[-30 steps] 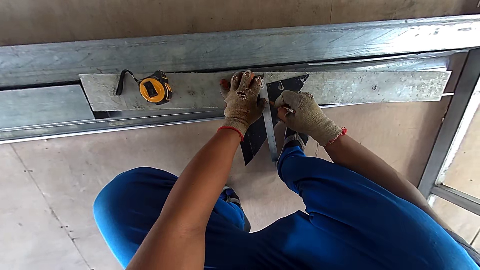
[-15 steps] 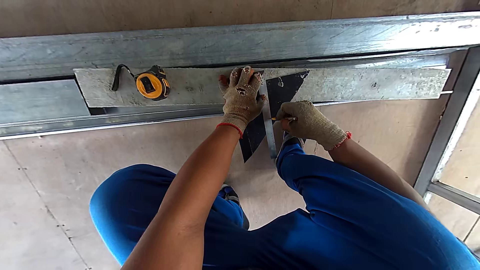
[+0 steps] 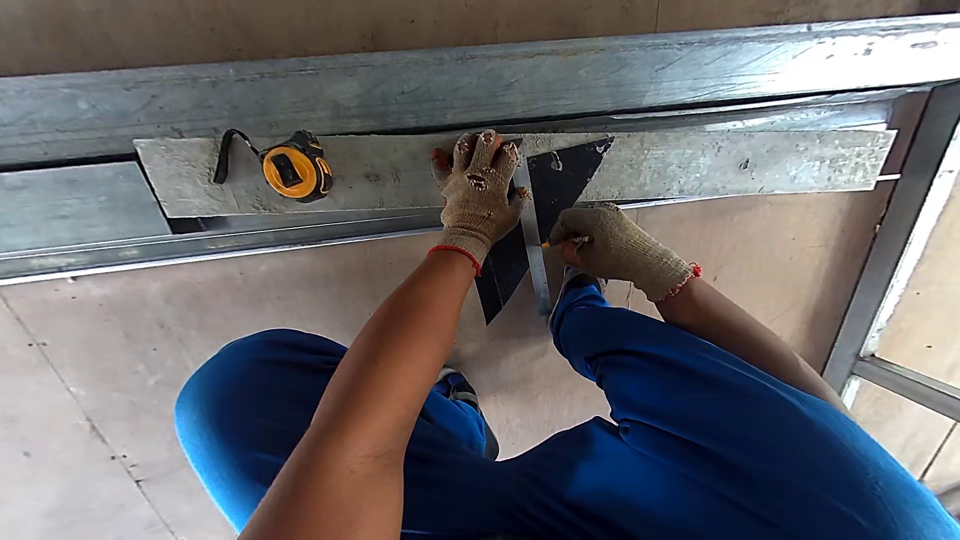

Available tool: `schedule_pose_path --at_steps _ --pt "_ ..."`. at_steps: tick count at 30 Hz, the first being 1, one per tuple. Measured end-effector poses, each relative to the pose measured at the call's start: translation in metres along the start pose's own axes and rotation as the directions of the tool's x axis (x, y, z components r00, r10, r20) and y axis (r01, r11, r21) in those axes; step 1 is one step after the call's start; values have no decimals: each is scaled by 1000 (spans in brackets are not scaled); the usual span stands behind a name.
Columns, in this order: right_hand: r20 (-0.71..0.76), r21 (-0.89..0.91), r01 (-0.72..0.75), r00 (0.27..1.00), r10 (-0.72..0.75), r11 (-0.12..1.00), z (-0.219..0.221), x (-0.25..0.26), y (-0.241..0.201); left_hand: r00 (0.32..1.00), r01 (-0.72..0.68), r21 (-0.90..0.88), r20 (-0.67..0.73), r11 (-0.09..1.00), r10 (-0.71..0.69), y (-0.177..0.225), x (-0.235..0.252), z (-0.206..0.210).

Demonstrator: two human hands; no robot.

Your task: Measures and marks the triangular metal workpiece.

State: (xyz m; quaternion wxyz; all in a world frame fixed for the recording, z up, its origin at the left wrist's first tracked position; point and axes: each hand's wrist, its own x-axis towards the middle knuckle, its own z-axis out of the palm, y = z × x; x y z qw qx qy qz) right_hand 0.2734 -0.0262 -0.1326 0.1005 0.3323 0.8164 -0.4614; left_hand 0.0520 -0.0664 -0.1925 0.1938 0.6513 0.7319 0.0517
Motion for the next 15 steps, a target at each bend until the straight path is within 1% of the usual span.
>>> schedule_pose_path --at_steps 3,5,8,10,15 --pt "61 20 -1 998 0 1000 3 -1 2 1000 -2 4 -10 1000 2 0 -1 -1" --pt "59 66 -6 998 2 998 -1 -6 4 1000 0 4 -8 1000 0 1 0 -1" --pt "-57 124 -11 998 18 992 -11 -17 0 1000 -2 10 -20 1000 2 -2 -1 1" --pt "-128 117 -16 991 31 993 -6 -24 -2 999 -10 1 -31 1000 10 -1 -3 2" --pt "-210 -4 56 976 -55 998 18 -34 -5 999 -11 -5 -48 1000 11 -2 -3 3"
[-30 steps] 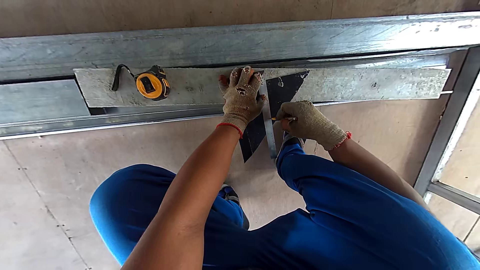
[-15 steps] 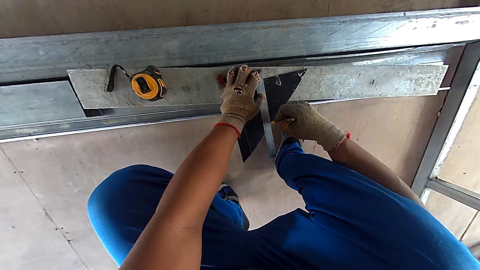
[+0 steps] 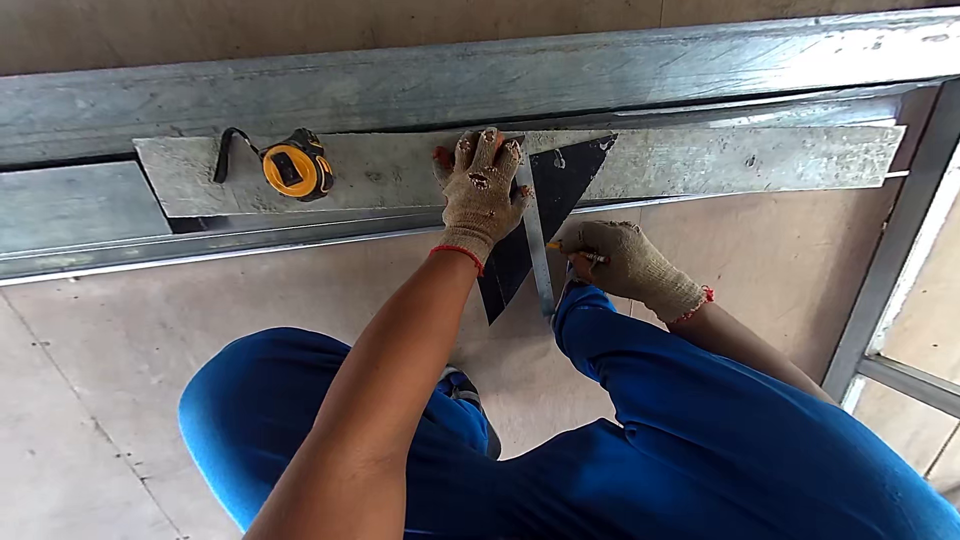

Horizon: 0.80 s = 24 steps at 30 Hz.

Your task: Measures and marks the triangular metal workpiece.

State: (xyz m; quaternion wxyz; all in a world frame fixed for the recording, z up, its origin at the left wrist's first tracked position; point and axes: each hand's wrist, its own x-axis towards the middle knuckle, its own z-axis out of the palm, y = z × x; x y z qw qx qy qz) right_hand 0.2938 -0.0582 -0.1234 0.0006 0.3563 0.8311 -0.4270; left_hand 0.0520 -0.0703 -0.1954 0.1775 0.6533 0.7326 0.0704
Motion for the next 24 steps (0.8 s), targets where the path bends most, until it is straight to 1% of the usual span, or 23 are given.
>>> schedule_pose_path --at_steps 3,7,19,24 --pt "-21 -38 39 999 -40 999 8 -4 8 1000 -4 -1 -2 1000 4 1 0 0" --pt "-36 -16 55 998 -56 998 15 -6 14 1000 1 2 0 1000 -1 1 0 -1" --pt "10 16 54 998 -55 998 12 -5 16 1000 0 5 -20 1000 0 1 1 0" --pt "-30 30 64 998 -63 998 15 -1 23 1000 0 6 -6 1000 0 1 1 0"
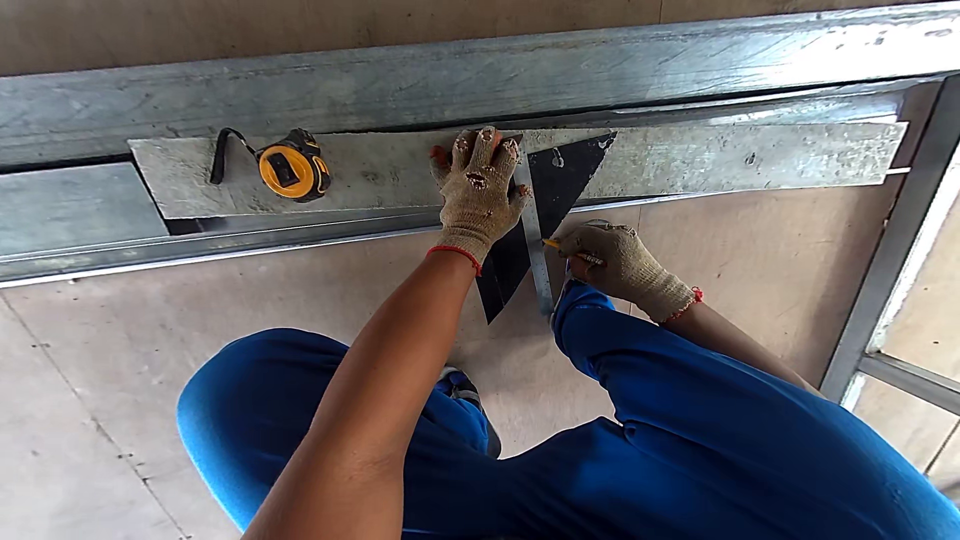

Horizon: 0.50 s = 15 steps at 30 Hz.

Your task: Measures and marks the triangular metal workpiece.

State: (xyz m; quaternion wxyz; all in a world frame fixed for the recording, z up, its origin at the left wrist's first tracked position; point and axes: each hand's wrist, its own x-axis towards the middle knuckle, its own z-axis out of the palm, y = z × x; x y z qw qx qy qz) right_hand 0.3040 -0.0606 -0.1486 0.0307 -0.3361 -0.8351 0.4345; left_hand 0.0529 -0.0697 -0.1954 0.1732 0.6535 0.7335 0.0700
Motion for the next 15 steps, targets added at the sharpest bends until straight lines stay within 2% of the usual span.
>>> schedule_pose_path --at_steps 3,8,11,15 --pt "35 -1 -26 999 26 1000 -1 -1 -6 1000 -4 0 -9 1000 4 -1 -1 -1" --pt "10 5 -7 1000 7 1000 -1 3 0 1000 -12 8 -20 1000 12 0 0 1" --pt "55 1 -24 998 24 1000 0 1 -1 1000 -3 3 9 1000 3 -1 -1 0" --pt "91 -30 -70 993 73 997 0 0 -9 999 -18 4 -32 1000 18 -1 0 0"
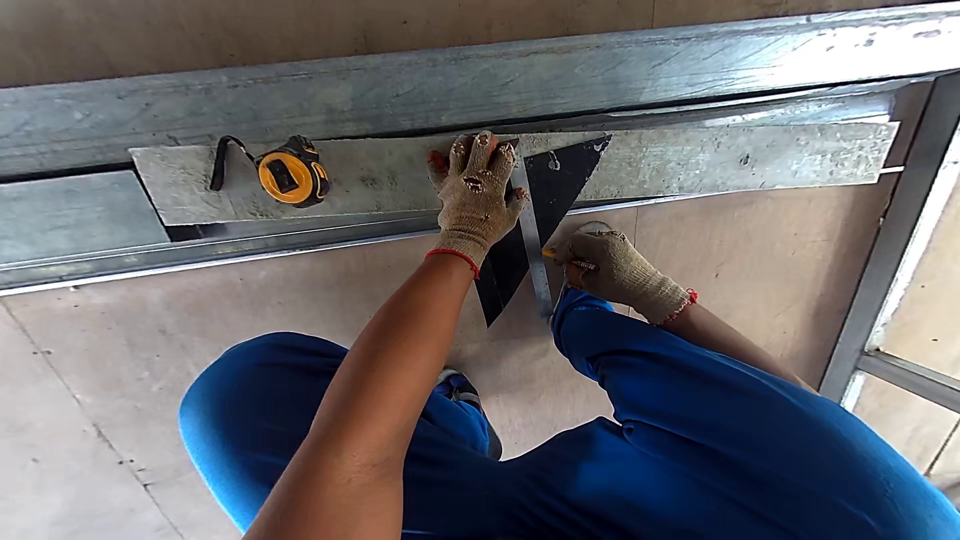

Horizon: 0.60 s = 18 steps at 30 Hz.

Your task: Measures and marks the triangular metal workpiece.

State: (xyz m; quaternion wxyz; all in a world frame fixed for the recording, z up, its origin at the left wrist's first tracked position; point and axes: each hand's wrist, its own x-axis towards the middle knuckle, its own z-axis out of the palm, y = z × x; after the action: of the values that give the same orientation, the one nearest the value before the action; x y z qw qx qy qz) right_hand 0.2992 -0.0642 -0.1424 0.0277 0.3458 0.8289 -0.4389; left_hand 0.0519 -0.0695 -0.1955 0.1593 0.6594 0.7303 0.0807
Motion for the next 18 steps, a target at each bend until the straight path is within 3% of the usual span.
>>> schedule_pose_path --at_steps 3,8,18 --pt "60 31 -47 997 45 998 -10 -3 -8 999 10 -5 31 1000 -10 1 -1 -1" --pt "-116 17 -14 993 16 1000 -13 -3 -9 999 14 -9 33 1000 -13 0 -1 0" --pt "-69 28 -6 998 8 1000 -8 10 3 998 15 -7 57 1000 -15 0 0 -2"
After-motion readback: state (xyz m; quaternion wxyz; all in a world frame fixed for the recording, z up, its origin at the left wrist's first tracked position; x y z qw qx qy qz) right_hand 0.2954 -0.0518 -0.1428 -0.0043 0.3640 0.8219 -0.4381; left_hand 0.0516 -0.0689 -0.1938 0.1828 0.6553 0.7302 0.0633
